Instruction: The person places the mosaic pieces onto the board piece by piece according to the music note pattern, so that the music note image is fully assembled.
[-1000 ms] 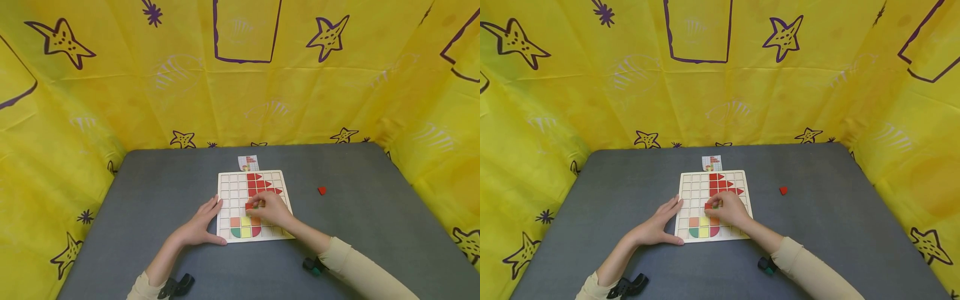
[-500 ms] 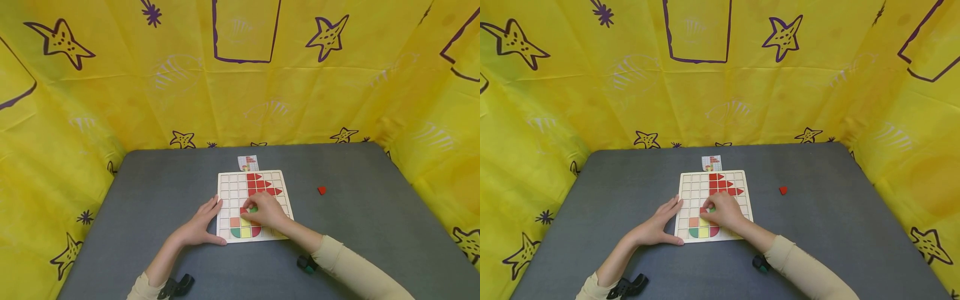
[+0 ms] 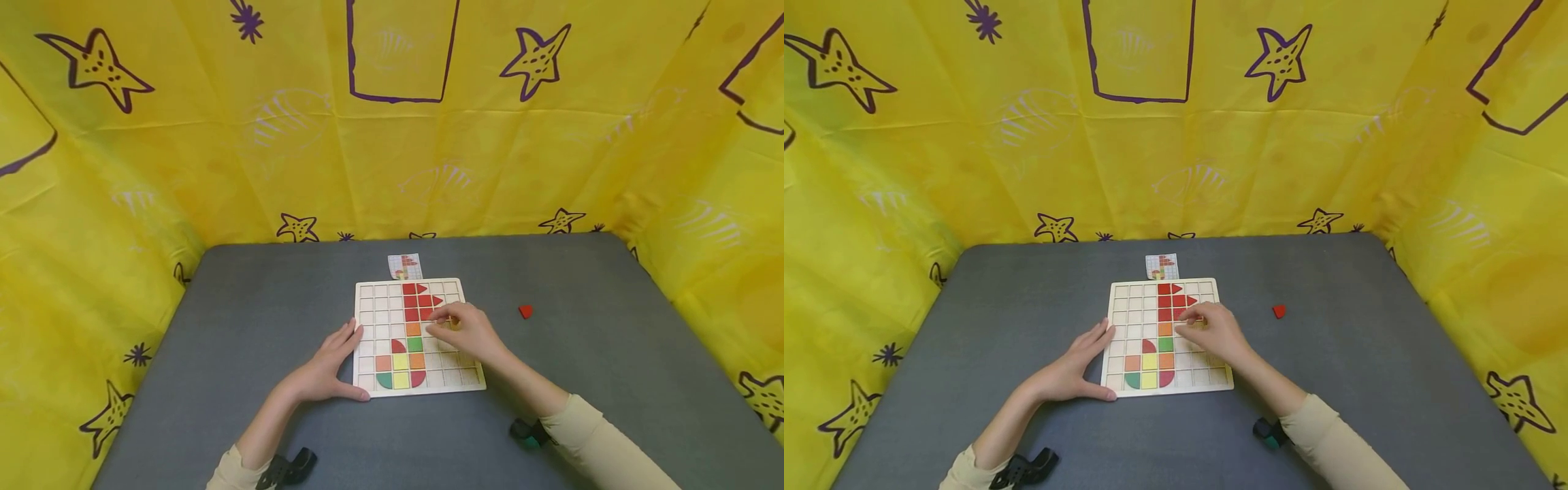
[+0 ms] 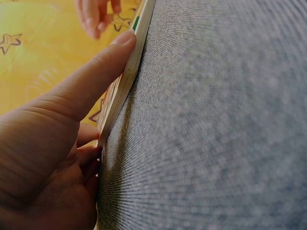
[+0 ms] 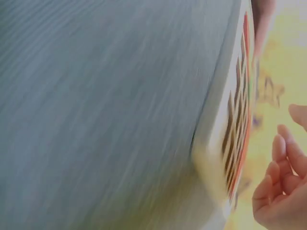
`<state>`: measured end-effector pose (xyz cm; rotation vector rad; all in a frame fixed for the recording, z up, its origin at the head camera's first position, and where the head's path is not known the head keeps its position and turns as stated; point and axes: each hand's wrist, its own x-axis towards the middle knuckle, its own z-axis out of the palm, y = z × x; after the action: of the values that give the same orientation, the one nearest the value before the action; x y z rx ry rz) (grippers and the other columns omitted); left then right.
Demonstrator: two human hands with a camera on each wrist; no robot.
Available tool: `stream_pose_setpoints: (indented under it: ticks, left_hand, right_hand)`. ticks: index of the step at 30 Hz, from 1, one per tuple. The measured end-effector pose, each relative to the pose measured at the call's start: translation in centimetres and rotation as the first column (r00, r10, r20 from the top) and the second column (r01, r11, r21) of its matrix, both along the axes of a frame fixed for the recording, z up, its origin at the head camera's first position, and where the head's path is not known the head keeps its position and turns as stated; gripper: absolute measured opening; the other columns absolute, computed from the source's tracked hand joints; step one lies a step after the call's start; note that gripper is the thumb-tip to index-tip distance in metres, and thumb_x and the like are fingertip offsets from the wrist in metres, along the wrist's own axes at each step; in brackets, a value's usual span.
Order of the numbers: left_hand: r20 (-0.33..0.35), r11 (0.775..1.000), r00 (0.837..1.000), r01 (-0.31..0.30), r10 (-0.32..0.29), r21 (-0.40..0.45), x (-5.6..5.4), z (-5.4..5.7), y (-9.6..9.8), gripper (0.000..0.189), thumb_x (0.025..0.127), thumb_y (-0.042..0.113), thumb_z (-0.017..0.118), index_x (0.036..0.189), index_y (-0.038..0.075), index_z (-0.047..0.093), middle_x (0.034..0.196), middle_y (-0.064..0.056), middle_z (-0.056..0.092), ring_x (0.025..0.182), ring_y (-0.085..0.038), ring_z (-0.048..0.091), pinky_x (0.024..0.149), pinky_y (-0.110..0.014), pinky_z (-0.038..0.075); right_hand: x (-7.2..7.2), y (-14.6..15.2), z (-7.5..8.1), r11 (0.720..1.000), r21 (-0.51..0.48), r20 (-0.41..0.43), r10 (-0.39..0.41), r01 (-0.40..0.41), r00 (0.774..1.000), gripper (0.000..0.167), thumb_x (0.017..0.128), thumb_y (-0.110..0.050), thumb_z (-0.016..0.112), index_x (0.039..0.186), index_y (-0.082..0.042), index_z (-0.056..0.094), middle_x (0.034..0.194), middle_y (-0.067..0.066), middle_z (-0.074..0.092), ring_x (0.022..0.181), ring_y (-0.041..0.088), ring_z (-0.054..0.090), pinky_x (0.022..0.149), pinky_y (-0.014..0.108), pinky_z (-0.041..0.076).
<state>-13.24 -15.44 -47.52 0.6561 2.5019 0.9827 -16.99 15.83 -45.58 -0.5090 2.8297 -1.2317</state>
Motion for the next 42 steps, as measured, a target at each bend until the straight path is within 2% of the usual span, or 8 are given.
stream_pose_setpoints:
  ticks: [8, 13, 18, 23, 28, 35, 38, 42]
  left_hand:
    - [-0.005, 1.0, 1.0, 0.001, -0.002, -0.011, 0.0, 0.1, 0.0, 0.117, 0.069, 0.048, 0.086, 0.155, 0.005, 0.019, 0.163, -0.013, 0.002, 0.147, -0.035, 0.004, 0.11, -0.058, 0.021]
    - [-0.007, 1.0, 1.0, 0.0, 0.0, -0.013, 0.1, 0.0, 0.0, 0.117, 0.069, 0.048, 0.086, 0.155, 0.005, 0.019, 0.163, -0.013, 0.003, 0.147, -0.035, 0.005, 0.11, -0.058, 0.021]
    - [-0.013, 1.0, 1.0, 0.0, -0.001, -0.008, 0.1, 0.0, 0.0, 0.117, 0.069, 0.047, 0.086, 0.155, 0.004, 0.019, 0.163, -0.015, 0.004, 0.147, -0.037, 0.006, 0.109, -0.06, 0.021]
    - [-0.019, 1.0, 1.0, 0.003, -0.003, -0.003, 0.1, -0.1, 0.0, 0.117, 0.069, 0.047, 0.086, 0.155, 0.003, 0.02, 0.163, -0.015, 0.004, 0.147, -0.037, 0.006, 0.109, -0.06, 0.021]
    - [-0.014, 1.0, 1.0, 0.003, -0.003, -0.002, 0.1, -0.1, 0.1, 0.116, 0.069, 0.047, 0.086, 0.155, 0.004, 0.019, 0.163, -0.014, 0.004, 0.147, -0.036, 0.005, 0.109, -0.059, 0.021]
    - [-0.022, 1.0, 1.0, 0.007, -0.007, -0.002, 0.1, -0.1, 0.0, 0.117, 0.07, 0.048, 0.085, 0.155, 0.004, 0.019, 0.163, -0.015, 0.005, 0.147, -0.037, 0.005, 0.109, -0.06, 0.02]
    - [-0.031, 1.0, 0.999, 0.016, -0.015, 0.009, 0.1, 0.0, 0.0, 0.116, 0.07, 0.048, 0.085, 0.154, 0.001, 0.02, 0.162, -0.017, 0.006, 0.147, -0.039, 0.005, 0.109, -0.061, 0.019]
    - [-0.035, 1.0, 0.999, 0.019, -0.018, 0.009, 0.1, -0.1, 0.0, 0.116, 0.07, 0.048, 0.085, 0.154, 0.001, 0.02, 0.162, -0.018, 0.006, 0.146, -0.04, 0.006, 0.109, -0.062, 0.019]
  right_hand:
    - [0.1, 8.3, -0.5, 0.974, 0.041, 0.012, -0.223, 0.222, 0.975, 0.024, 0.084, -0.027, 0.078, 0.102, -0.012, 0.073, 0.091, 0.001, 0.069, 0.078, 0.017, 0.058, 0.069, 0.033, 0.045]
    - [0.2, 12.5, -0.8, 0.957, 0.063, 0.015, -0.285, 0.284, 0.958, 0.027, 0.088, -0.03, 0.074, 0.107, -0.01, 0.072, 0.095, 0.005, 0.07, 0.076, 0.015, 0.06, 0.067, 0.03, 0.045]
    - [0.0, 15.1, -1.0, 0.95, 0.091, 0.016, -0.301, 0.298, 0.954, 0.03, 0.09, -0.028, 0.071, 0.113, -0.008, 0.07, 0.101, 0.01, 0.069, 0.076, 0.015, 0.058, 0.065, 0.028, 0.044]
    - [-0.4, 16.3, -1.5, 0.955, 0.138, -0.031, -0.261, 0.263, 0.965, 0.031, 0.09, -0.017, 0.07, 0.117, -0.003, 0.067, 0.104, 0.016, 0.065, 0.077, 0.02, 0.054, 0.067, 0.035, 0.042]
    - [-0.6, 16.5, -1.6, 0.952, 0.179, -0.075, -0.239, 0.249, 0.968, 0.025, 0.087, -0.012, 0.072, 0.109, -0.001, 0.069, 0.098, 0.016, 0.065, 0.08, 0.025, 0.056, 0.071, 0.04, 0.042]
    - [-0.2, 15.7, -1.1, 0.948, 0.213, 0.017, -0.244, 0.235, 0.97, 0.021, 0.086, -0.029, 0.075, 0.093, -0.008, 0.073, 0.085, 0.003, 0.064, 0.075, 0.019, 0.052, 0.068, 0.035, 0.04]
    - [-0.2, 15.3, -1.1, 0.958, 0.203, 0.042, -0.214, 0.202, 0.976, 0.023, 0.085, -0.031, 0.076, 0.093, -0.009, 0.074, 0.084, 0.002, 0.064, 0.074, 0.017, 0.051, 0.066, 0.034, 0.04]
    - [-0.3, 15.1, -1.2, 0.956, 0.189, 0.004, -0.228, 0.223, 0.974, 0.026, 0.084, -0.028, 0.078, 0.099, -0.008, 0.071, 0.087, 0.004, 0.064, 0.073, 0.017, 0.051, 0.066, 0.033, 0.04]
